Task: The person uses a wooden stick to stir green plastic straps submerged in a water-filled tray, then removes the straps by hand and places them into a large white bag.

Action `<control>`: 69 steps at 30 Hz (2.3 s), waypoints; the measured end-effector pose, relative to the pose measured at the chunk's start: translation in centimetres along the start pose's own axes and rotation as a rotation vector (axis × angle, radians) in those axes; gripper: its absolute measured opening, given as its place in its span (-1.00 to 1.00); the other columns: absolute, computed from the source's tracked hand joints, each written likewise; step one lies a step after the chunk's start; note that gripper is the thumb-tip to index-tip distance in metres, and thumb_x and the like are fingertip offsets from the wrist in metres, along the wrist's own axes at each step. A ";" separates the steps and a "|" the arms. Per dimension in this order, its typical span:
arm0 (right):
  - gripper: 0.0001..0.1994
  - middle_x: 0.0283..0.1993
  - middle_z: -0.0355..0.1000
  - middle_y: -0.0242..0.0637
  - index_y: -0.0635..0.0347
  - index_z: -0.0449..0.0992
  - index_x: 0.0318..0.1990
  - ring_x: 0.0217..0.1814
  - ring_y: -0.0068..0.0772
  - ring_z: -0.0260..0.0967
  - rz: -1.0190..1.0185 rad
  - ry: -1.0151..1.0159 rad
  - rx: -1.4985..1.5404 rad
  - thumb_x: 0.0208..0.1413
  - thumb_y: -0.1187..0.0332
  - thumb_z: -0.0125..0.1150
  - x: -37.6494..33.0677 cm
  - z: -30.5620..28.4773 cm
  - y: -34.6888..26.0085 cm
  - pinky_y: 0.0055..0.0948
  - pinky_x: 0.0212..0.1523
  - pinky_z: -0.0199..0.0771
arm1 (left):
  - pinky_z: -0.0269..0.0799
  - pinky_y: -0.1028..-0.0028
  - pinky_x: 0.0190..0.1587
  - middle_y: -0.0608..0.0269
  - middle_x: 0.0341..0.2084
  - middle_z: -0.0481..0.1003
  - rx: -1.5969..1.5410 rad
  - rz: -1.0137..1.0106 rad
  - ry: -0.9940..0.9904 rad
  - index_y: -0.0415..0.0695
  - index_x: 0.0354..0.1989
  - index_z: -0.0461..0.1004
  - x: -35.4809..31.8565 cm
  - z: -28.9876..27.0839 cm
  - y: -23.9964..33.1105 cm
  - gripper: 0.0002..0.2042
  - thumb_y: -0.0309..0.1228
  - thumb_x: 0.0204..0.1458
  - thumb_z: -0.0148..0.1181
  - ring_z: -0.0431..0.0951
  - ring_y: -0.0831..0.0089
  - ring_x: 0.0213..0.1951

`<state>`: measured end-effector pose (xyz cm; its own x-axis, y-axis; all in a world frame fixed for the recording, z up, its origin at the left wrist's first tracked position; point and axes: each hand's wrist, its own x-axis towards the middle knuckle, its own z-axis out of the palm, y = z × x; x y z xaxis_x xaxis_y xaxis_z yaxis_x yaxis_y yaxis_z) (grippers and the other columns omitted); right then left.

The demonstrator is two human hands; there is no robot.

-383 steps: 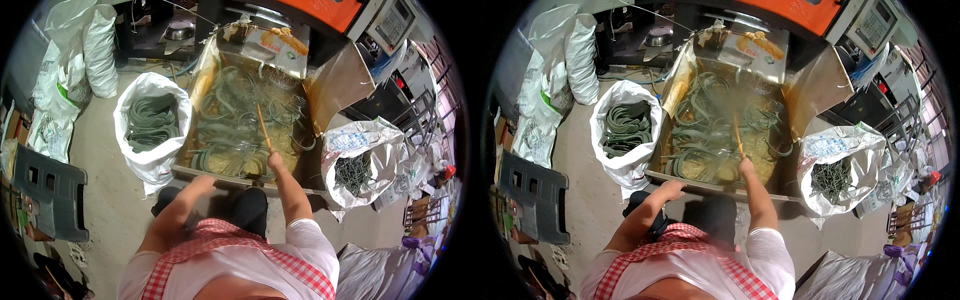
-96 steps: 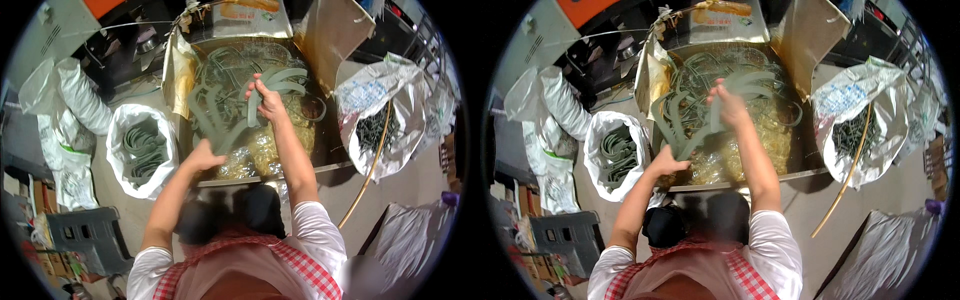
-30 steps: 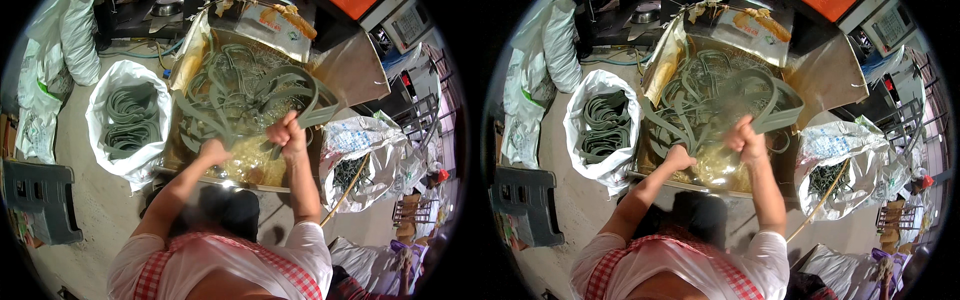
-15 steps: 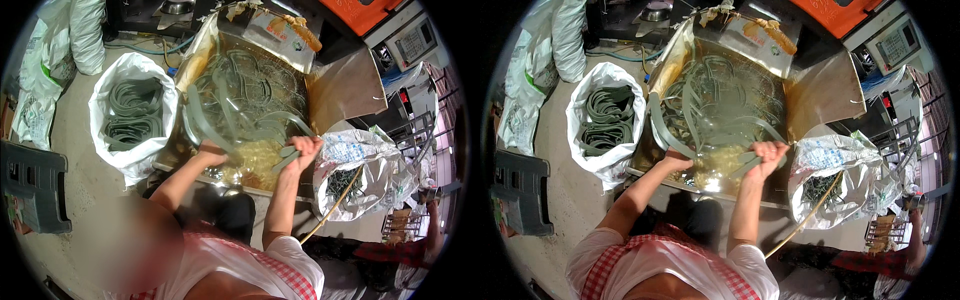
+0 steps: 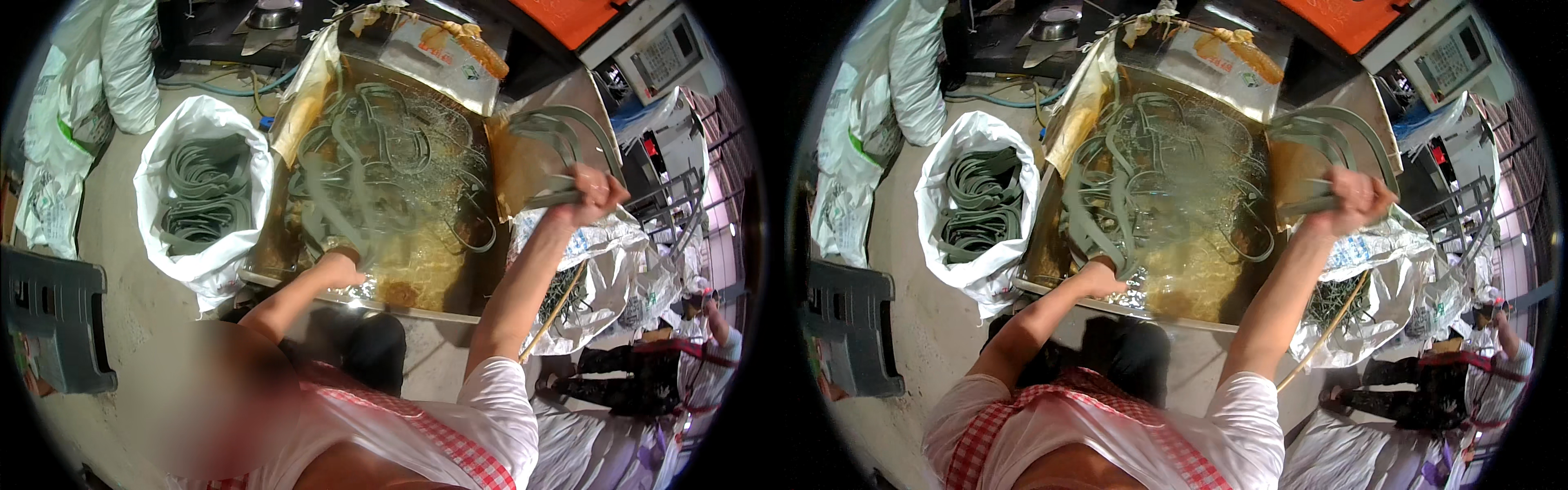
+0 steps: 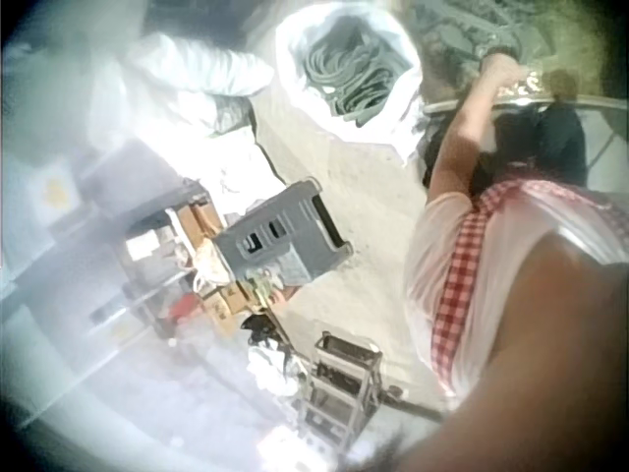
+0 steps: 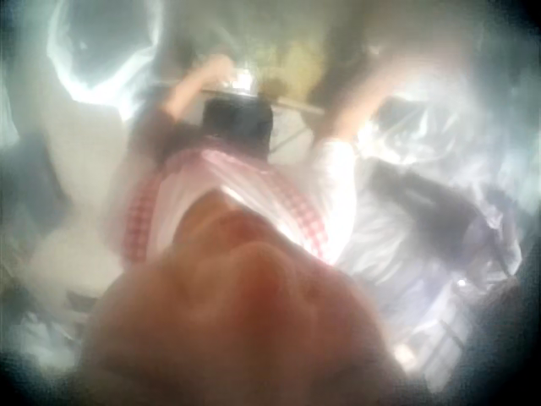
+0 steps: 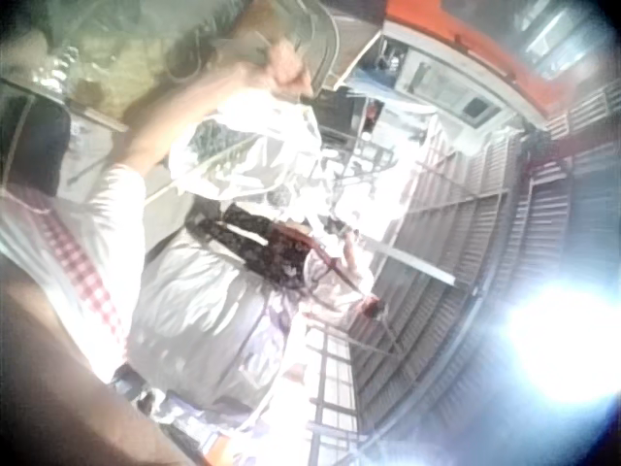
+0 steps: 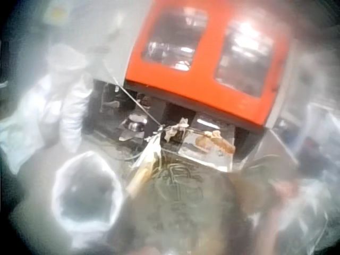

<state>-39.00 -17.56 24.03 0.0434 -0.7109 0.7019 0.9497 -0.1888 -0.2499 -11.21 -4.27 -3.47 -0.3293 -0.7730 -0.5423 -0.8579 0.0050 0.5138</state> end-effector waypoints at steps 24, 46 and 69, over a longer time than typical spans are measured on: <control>-0.77 -0.30 0.49 -0.15 0.11 0.53 -0.27 -0.15 -0.11 0.43 1.475 -1.539 -2.118 -0.08 0.23 0.20 -18.0 -5.5 15.1 -0.18 -0.13 0.36 | 0.15 0.11 0.16 -0.14 0.07 0.26 -2.140 0.907 -0.229 -0.22 0.19 0.11 -4.4 -5.3 -0.4 -0.28 -0.22 -0.21 0.18 0.32 -0.05 0.06; -0.58 0.16 0.28 -0.17 0.13 0.35 0.11 0.20 -0.30 0.22 1.027 -0.731 -1.257 0.05 0.56 -0.09 -16.1 -6.2 20.3 -0.40 0.19 0.17 | 0.07 0.05 0.20 -0.22 0.10 0.21 -1.824 1.022 -0.751 -0.28 0.21 0.05 -5.1 -2.3 0.3 -0.25 -0.41 -0.23 0.22 0.21 -0.10 0.15; -0.78 -0.36 0.48 -0.27 0.19 0.53 -0.24 -0.37 -0.38 0.41 0.602 -0.649 -1.559 -0.11 0.52 0.09 -18.6 -9.7 21.3 -0.47 -0.28 0.40 | 0.32 0.30 0.03 0.07 -0.09 0.41 -1.916 0.610 -0.145 -0.28 0.03 0.31 -5.5 -2.3 -1.5 -0.57 -0.61 -0.11 0.09 0.43 0.28 -0.04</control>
<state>-22.57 -14.91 -0.85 0.7055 -0.6358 0.3131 -0.3636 -0.7039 -0.6102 -7.22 -1.46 0.32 -0.4651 -0.8840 -0.0467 0.7713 -0.4305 0.4687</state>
